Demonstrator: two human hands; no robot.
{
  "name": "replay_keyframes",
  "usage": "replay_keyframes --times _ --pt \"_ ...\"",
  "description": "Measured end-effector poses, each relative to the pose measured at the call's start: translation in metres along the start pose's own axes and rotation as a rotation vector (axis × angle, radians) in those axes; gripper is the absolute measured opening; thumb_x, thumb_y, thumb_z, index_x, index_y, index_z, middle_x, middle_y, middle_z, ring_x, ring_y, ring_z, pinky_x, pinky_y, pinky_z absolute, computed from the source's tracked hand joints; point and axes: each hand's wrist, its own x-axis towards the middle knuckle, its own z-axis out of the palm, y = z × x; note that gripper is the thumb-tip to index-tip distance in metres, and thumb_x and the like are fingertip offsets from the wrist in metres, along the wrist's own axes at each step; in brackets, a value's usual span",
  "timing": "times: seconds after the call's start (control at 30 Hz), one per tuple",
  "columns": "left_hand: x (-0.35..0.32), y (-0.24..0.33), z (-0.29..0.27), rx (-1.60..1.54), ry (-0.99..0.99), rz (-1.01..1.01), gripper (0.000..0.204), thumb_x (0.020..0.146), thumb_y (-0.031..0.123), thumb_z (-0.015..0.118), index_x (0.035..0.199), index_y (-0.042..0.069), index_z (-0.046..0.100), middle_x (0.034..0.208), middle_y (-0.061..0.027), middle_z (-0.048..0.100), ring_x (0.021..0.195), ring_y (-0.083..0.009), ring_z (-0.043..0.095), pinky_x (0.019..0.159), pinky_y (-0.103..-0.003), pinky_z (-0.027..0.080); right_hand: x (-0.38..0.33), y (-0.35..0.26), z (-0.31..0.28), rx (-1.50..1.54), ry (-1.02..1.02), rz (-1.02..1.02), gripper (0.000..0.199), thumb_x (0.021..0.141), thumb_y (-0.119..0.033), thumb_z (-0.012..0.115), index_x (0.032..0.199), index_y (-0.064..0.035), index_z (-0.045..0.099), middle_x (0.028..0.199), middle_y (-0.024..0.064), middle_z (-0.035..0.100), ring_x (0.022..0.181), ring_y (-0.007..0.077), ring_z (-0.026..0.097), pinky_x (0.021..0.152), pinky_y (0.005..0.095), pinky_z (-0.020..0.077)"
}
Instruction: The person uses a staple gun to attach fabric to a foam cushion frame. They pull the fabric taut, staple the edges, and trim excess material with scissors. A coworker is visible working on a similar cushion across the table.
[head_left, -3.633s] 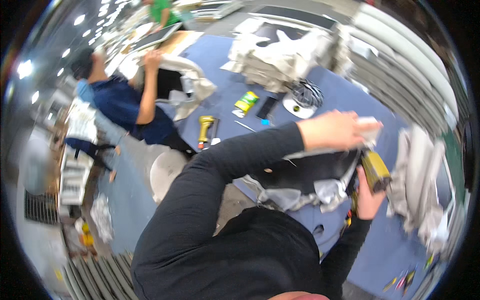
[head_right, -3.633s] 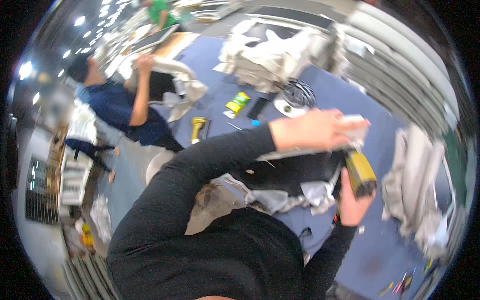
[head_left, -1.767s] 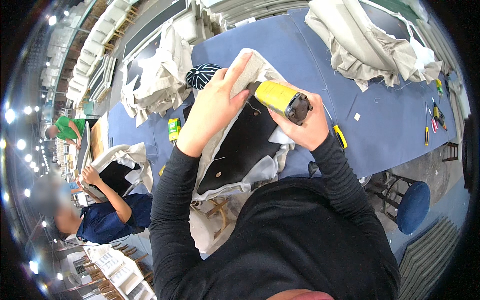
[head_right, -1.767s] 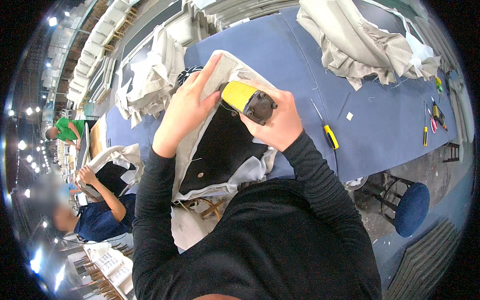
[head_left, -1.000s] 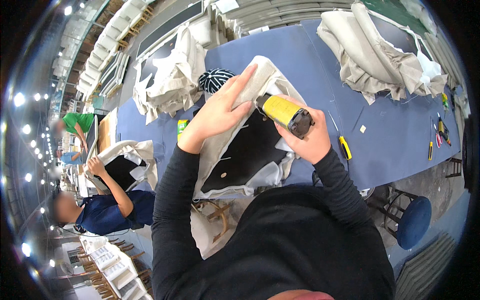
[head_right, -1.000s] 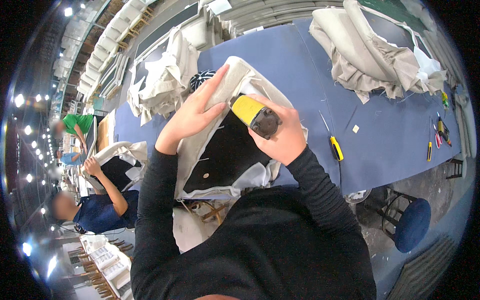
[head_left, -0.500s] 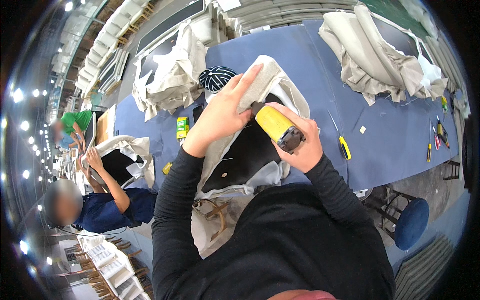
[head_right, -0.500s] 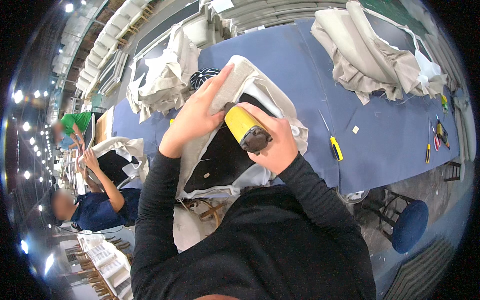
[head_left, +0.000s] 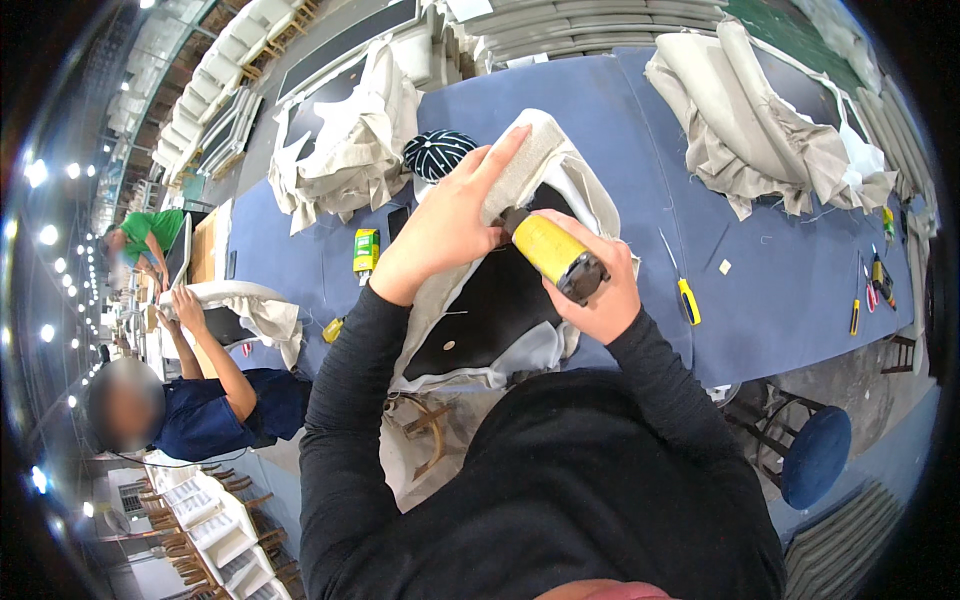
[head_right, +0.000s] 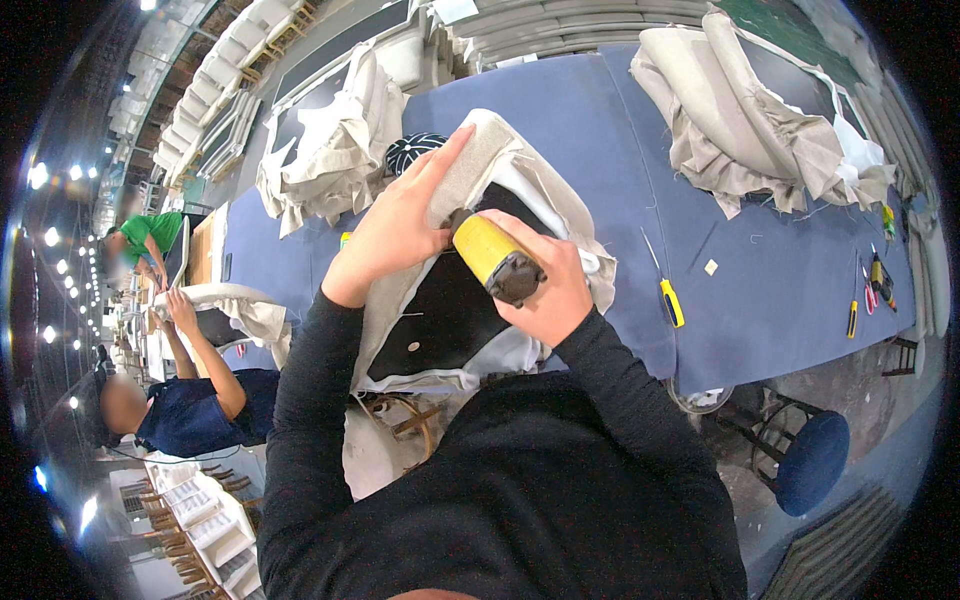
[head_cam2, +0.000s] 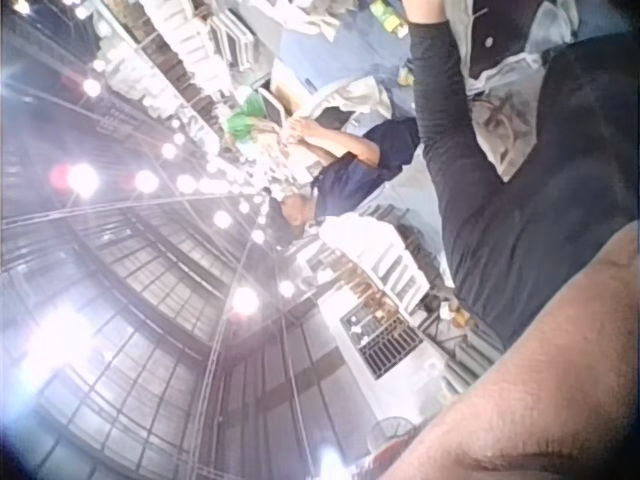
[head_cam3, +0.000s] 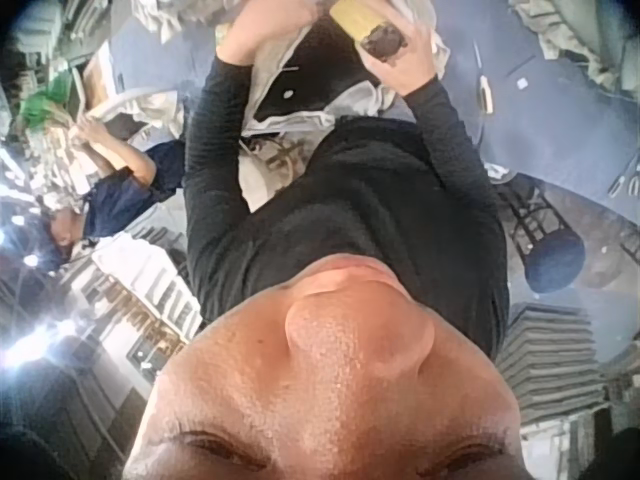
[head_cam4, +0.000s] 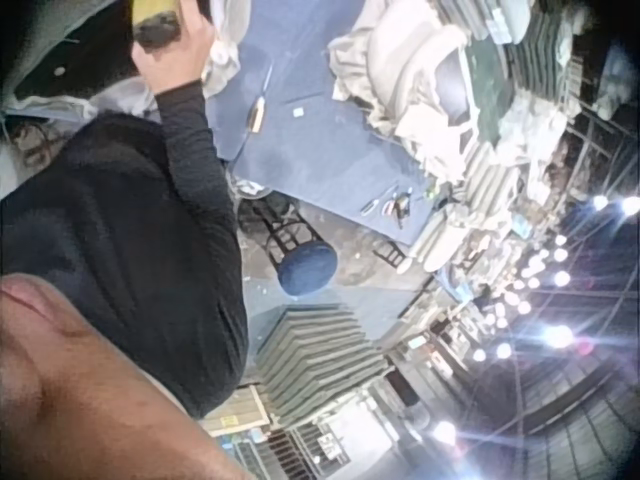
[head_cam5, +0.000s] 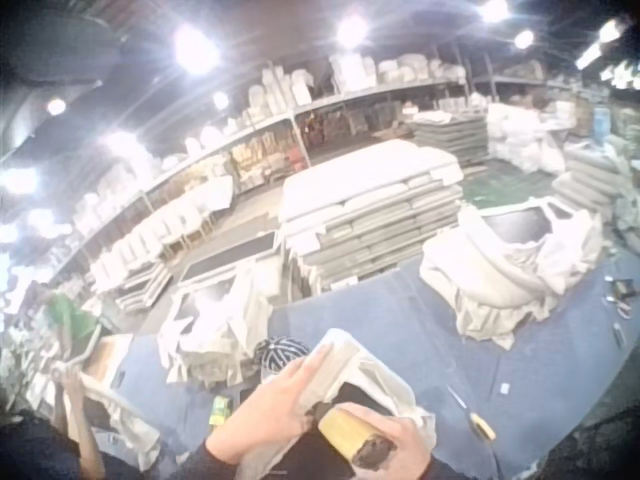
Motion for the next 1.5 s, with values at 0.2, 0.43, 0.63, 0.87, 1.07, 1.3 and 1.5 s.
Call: replay_keyframes --times 0.2,0.43,0.63,0.87,1.07,1.3,1.5 --pt "-0.003 0.000 0.000 -0.041 -0.009 0.058 0.116 0.072 -0.002 0.085 0.172 0.023 0.031 0.147 -0.0238 0.058 0.132 -0.0475 0.061 0.109 -0.048 0.053 -0.005 0.004 0.001 0.047 0.000 -0.038 0.070 0.074 -0.001 0.075 0.143 -0.0034 0.066 0.122 0.0209 0.078 0.110 0.0378 0.078 0.096 0.0375 0.0596" --pt "-0.002 0.002 0.004 -0.011 -0.024 0.015 0.118 0.072 0.002 0.086 0.173 0.022 0.029 0.150 -0.0250 0.057 0.134 -0.0475 0.060 0.111 -0.047 0.052 -0.006 0.001 0.004 0.059 -0.041 0.034 0.070 0.075 -0.001 0.076 0.144 -0.0031 0.066 0.121 0.0208 0.078 0.111 0.0368 0.078 0.098 0.0374 0.0587" --pt "-0.034 -0.016 -0.007 -0.232 -0.017 -0.238 0.107 0.081 0.030 0.095 0.168 0.007 0.038 0.154 -0.0195 0.062 0.143 -0.0273 0.060 0.119 -0.039 0.045 -0.030 0.027 -0.017 0.192 -0.082 0.147 0.054 0.084 -0.003 0.082 0.137 -0.0012 0.071 0.123 0.0184 0.080 0.115 0.0264 0.078 0.102 0.0355 0.0575" --pt "-0.037 0.033 -0.005 -0.141 0.147 -0.096 0.079 0.081 0.040 0.088 0.144 0.000 0.063 0.124 -0.0251 0.076 0.117 -0.0387 0.075 0.102 -0.043 0.058 -0.127 0.078 -0.069 -0.159 -0.157 0.225 0.049 0.083 -0.002 0.083 0.131 0.0008 0.074 0.119 0.0193 0.079 0.112 0.0289 0.078 0.101 0.0384 0.0570" --pt "0.056 0.056 -0.023 0.111 0.232 -0.023 0.081 0.076 0.042 0.088 0.143 0.004 0.064 0.124 -0.0254 0.076 0.113 -0.0429 0.074 0.099 -0.051 0.059 -0.125 0.071 -0.064 0.048 -0.280 0.327 0.046 0.082 0.000 0.083 0.127 0.0061 0.073 0.118 0.0172 0.079 0.108 0.0262 0.077 0.101 0.0382 0.0563" --pt "0.028 0.002 0.026 0.271 -0.024 -0.237 0.111 0.082 0.044 0.087 0.171 0.018 0.028 0.123 -0.0267 0.073 0.114 -0.0458 0.073 0.100 -0.052 0.057 -0.096 0.039 -0.048 0.032 -0.413 0.106 0.045 0.080 -0.004 0.083 0.123 0.0037 0.074 0.117 0.0208 0.078 0.108 0.0365 0.077 0.099 0.0390 0.0565" --pt "0.020 0.009 0.038 0.166 0.106 -0.228 0.098 0.090 0.044 0.081 0.170 0.011 0.035 0.141 -0.0289 0.066 0.128 -0.0460 0.067 0.112 -0.049 0.052 -0.085 0.053 -0.033 0.113 -0.313 0.063 0.047 0.084 -0.006 0.084 0.129 0.0033 0.074 0.121 0.0211 0.079 0.111 0.0321 0.078 0.101 0.0400 0.0572"
